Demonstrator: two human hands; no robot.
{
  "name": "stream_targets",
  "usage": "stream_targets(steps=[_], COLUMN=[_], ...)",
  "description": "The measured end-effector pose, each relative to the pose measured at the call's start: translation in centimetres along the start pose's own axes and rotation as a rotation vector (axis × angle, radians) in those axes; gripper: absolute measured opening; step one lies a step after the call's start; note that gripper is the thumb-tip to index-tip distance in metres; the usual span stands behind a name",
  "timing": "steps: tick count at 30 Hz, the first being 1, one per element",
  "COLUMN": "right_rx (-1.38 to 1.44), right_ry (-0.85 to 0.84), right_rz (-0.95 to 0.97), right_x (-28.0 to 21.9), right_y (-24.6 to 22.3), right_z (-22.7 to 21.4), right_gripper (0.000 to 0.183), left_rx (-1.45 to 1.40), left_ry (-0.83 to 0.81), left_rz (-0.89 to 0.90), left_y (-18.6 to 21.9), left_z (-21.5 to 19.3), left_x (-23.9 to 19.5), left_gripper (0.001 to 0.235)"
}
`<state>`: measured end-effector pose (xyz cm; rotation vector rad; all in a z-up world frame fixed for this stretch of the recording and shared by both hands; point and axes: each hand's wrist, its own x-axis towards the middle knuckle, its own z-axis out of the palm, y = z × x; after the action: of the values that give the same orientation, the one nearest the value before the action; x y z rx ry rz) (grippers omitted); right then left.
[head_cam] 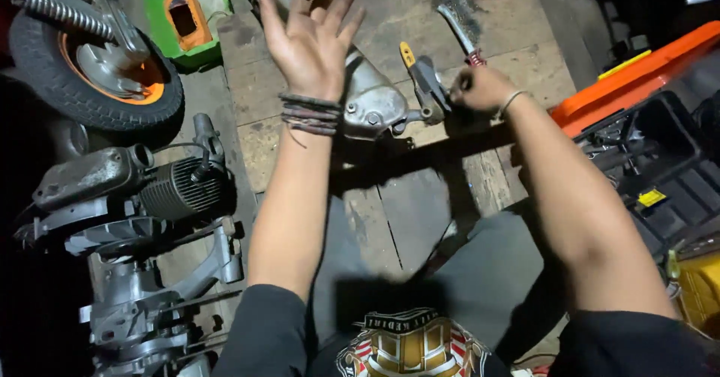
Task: Scraping and cleaning residue from a metal motorcycle engine component using a hand scraper and wire brush.
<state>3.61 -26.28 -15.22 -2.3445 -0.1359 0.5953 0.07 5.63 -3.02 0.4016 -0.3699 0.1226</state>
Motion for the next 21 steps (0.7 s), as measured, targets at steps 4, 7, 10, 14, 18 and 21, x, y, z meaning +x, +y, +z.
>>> stream_targets(steps=[4, 7, 10, 14, 18, 21], right_rx=[-0.623, -0.686, -0.742, -0.808, -0.743, -0.876], right_ry=[-0.132, -0.117, -0.058, -0.037, -0.07, -0.073], right_rz=[0.11, 0.146, 0.201, 0.124, 0.155, 0.132], right_x=[0.6, -0.2, -0.3, 0.5, 0.2, -0.4], right_y=[1.8, 0.1, -0.9, 0.3, -1.4, -2.7], right_z=[1.5, 1.7, 1.3, 1.6, 2.3, 2.5], right_gripper=[0.032, 0.033, 0.034, 0.032, 0.042, 0.031], left_rx=[0.254, 0.392, 0.45, 0.517, 0.479, 0.397], left_ry=[0.323, 0.411, 0.407, 0.397, 0.418, 0.365], left_rz=[-0.187, -0.273, -0.284, -0.271, -0.3, -0.302], left_y=[2.7, 3.9, 4.7, 5.9, 5.8, 5.8], left_z=[2.4, 2.8, 2.9, 3.4, 2.2, 2.2], left_x=[-0.7, -1.3, -1.6, -2.3, -2.2, -2.4], left_gripper=[0.078, 0.083, 0.087, 0.086, 0.087, 0.08])
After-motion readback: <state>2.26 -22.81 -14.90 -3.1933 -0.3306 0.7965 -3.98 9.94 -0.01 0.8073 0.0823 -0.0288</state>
